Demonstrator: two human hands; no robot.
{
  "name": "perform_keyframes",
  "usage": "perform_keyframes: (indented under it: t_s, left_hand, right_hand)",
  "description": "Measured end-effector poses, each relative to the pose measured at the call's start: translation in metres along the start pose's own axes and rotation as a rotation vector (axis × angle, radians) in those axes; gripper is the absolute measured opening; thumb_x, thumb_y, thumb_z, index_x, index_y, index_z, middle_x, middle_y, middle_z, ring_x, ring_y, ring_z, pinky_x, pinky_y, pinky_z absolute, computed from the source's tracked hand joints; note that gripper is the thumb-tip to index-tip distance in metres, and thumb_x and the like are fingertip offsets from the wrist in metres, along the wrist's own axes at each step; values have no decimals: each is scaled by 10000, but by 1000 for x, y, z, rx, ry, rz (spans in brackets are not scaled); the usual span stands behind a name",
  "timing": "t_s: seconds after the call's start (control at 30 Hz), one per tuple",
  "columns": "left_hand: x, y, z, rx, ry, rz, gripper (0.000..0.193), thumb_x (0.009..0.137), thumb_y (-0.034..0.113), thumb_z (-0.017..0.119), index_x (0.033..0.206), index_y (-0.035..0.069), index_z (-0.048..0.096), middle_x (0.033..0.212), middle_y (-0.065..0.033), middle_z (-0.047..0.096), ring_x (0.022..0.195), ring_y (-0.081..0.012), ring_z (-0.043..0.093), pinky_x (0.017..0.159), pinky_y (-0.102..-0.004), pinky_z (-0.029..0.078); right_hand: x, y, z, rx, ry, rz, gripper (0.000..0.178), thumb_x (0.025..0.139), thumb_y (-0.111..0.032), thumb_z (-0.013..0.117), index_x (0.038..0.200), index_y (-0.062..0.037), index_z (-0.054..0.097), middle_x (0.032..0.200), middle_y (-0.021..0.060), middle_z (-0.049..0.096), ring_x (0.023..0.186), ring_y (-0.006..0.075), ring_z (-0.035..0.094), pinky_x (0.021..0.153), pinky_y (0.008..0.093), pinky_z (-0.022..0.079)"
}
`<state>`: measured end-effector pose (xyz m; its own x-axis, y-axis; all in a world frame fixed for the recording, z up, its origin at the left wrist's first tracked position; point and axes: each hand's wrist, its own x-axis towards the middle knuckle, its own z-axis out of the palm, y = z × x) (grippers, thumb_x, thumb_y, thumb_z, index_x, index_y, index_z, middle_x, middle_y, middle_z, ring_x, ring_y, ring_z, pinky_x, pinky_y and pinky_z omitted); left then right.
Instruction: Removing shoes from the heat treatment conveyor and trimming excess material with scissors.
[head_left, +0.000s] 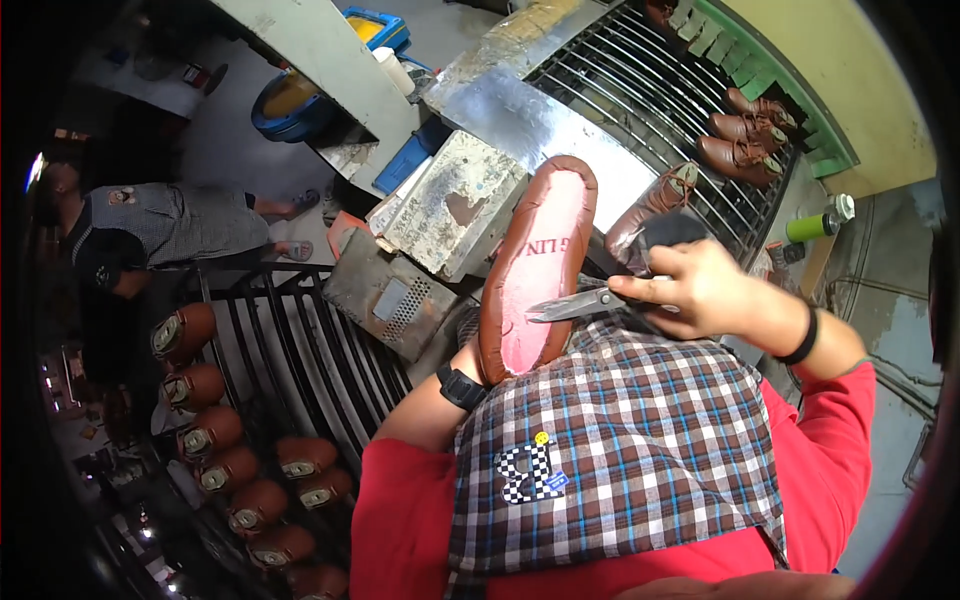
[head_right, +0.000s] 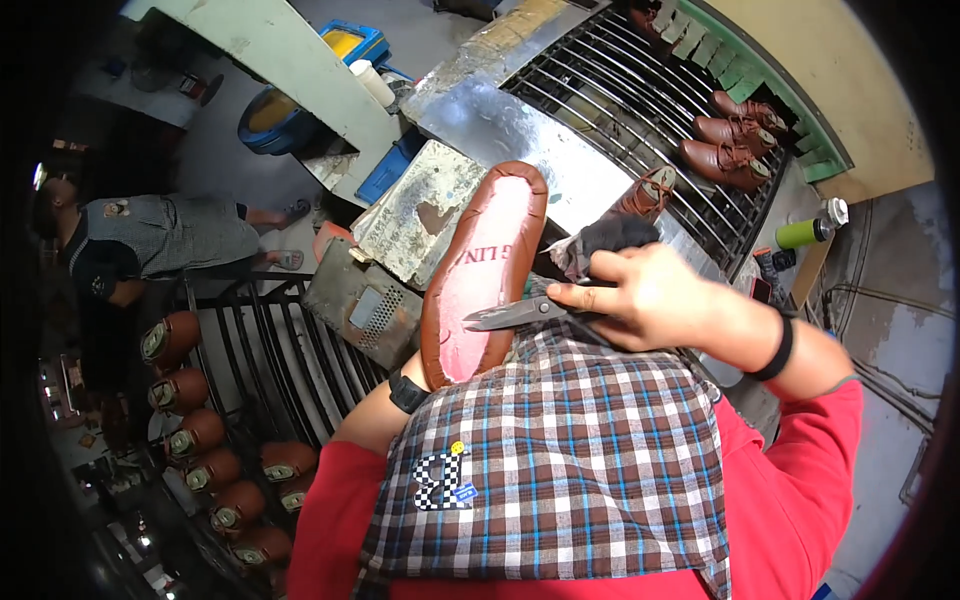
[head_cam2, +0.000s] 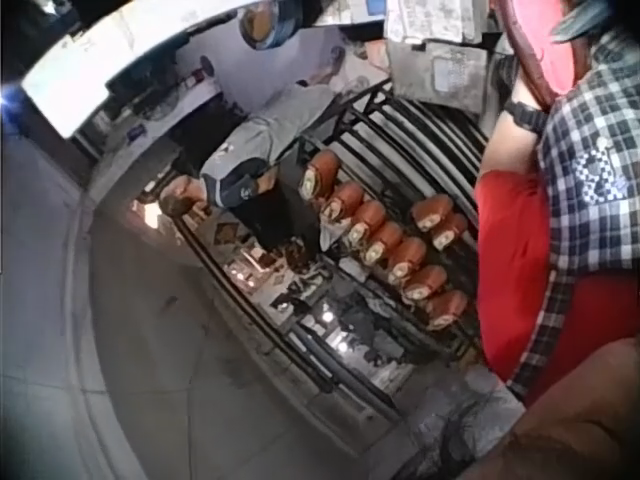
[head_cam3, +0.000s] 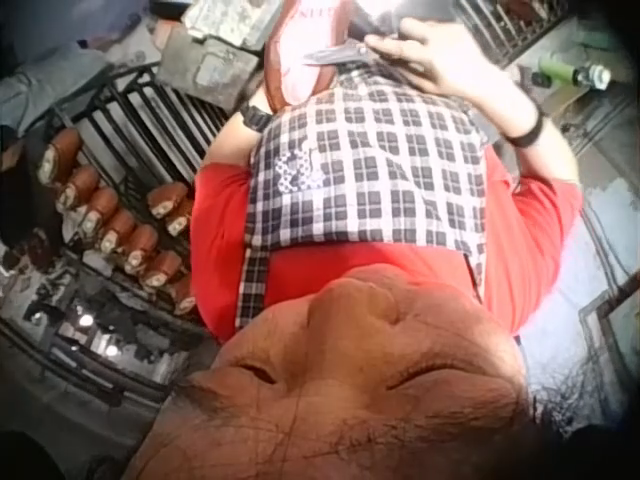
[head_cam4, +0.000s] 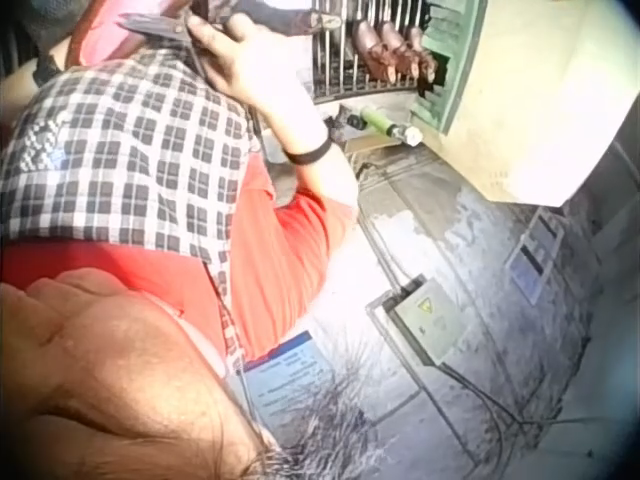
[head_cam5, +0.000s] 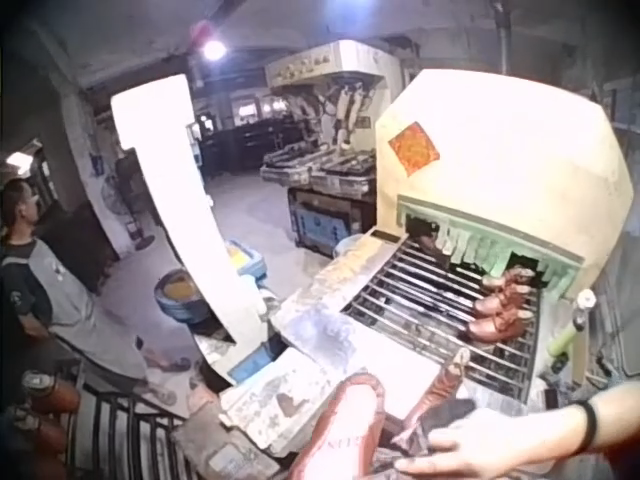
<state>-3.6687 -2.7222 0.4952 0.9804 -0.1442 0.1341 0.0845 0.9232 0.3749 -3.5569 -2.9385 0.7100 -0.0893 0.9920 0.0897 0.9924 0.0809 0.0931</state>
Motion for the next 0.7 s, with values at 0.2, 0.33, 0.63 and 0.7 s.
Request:
perform_keyframes:
  t_s: [0.2,0.33,0.63,0.7]
  left_hand:
    - [-3,-2,9,914,103,226,300,1039,231,401,1242,41,514,1173,-55,590,1033,-147,559,928,-276,466]
    - [-4,1,15,211,288,54,327,1018,125,441,1330,27,437,1226,-80,552,1051,-162,547,944,-279,451]
    - [2,-6,5,202,173,150,292,1026,243,442,1221,44,531,1163,-43,614,978,-123,597,860,-249,501]
    - [2,-4,-3,-315,-98,-16,315,1029,237,435,1265,43,510,1193,-53,599,1011,-139,590,881,-267,498]
  right_hand:
    - [-1,-11,78,1257,233,445,559,710,-104,725,1259,-113,621,801,114,587,676,276,597,642,346,505]
    - [0,-2,25,65,124,89,557,690,-202,715,1239,-219,621,707,45,461,545,237,523,482,364,435]
    - [10,-10,-1,-287,206,-99,545,694,-198,731,1226,-261,628,673,-14,408,490,121,480,389,290,368]
    - [15,-19,-18,-398,143,-178,473,708,-195,708,1175,-252,660,679,-16,404,496,111,487,389,283,372]
